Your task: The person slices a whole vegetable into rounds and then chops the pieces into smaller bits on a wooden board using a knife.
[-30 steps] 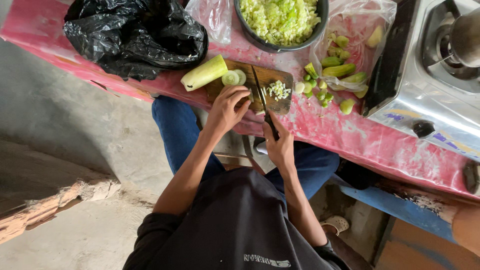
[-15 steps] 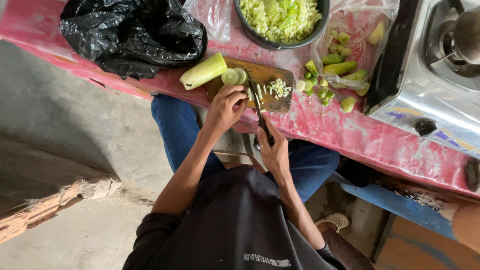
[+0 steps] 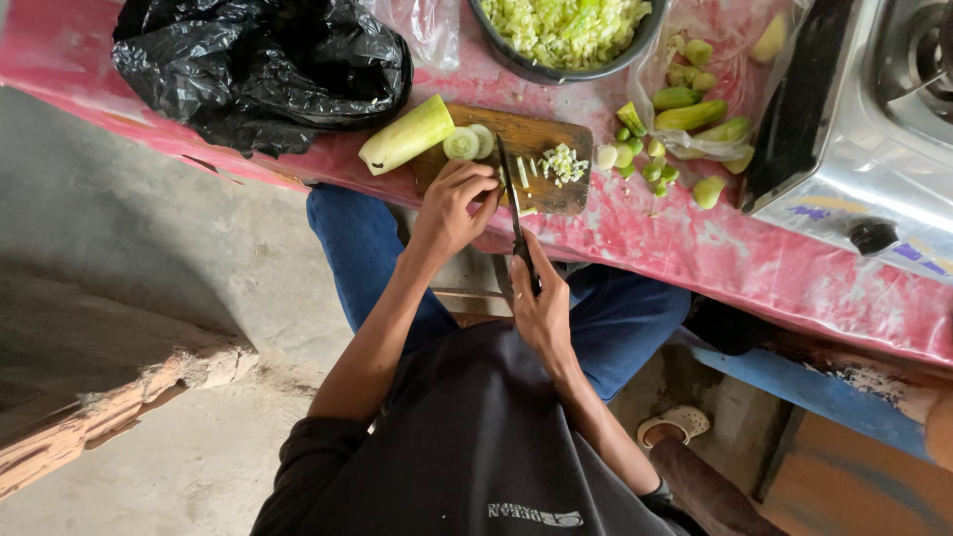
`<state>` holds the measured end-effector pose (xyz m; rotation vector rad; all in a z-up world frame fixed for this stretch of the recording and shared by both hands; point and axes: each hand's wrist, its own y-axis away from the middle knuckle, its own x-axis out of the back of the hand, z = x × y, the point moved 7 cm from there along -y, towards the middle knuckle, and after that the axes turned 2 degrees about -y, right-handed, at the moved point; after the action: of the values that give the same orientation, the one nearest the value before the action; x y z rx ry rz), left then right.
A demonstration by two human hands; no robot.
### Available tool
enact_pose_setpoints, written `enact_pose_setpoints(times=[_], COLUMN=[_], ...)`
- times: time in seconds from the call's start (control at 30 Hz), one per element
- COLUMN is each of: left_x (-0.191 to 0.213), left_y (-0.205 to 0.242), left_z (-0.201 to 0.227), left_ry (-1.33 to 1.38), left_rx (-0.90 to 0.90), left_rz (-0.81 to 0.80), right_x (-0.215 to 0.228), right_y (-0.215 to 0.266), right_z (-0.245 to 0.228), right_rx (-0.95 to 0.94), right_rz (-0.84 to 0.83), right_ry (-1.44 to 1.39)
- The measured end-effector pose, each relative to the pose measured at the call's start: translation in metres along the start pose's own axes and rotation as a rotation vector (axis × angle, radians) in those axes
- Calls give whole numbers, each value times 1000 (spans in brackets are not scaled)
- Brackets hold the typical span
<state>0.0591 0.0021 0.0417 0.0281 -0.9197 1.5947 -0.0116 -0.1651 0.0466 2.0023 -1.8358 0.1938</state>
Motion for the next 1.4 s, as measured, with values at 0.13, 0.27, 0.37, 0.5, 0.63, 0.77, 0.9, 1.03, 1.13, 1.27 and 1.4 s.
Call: enact_pose_setpoints(times=[0.13, 0.27, 0.37, 0.5, 0.63, 0.77, 0.9, 1.03, 1.13, 1.27, 1.4], left_x=[0, 0, -2, -2, -1, -1, 1, 3, 3, 3, 1], left_y=[0, 1, 1, 1, 0, 0, 0, 0, 0, 1, 3], left_z=[-3, -5, -5, -7, -5, -4, -3, 0, 1, 0, -1], left_ry=[10, 2, -19, 17, 21, 16, 37, 38, 47, 57, 38], left_rx=[-17, -20, -15, 16, -9, -26, -19, 9, 37, 35, 24], left_rz=[-20, -29, -37, -47, -32, -13, -13, -16, -8, -8, 2], right_x=[-1, -7, -9, -12, -8, -2, 0, 5, 6, 6, 7], right_y=[-1, 0, -2, -10, -14, -16, -16, -19, -20, -17, -8], right_z=[-1, 1, -6, -1, -18, -20, -10, 8, 23, 23, 17], right_rx=[56, 71, 208, 130, 336, 314, 340, 279, 72, -13, -10], right_rz=[7, 9, 24, 7, 53, 45, 57, 60, 7, -30, -49], right_ry=[53, 87, 108, 127, 207, 254, 211, 96, -74, -197, -146])
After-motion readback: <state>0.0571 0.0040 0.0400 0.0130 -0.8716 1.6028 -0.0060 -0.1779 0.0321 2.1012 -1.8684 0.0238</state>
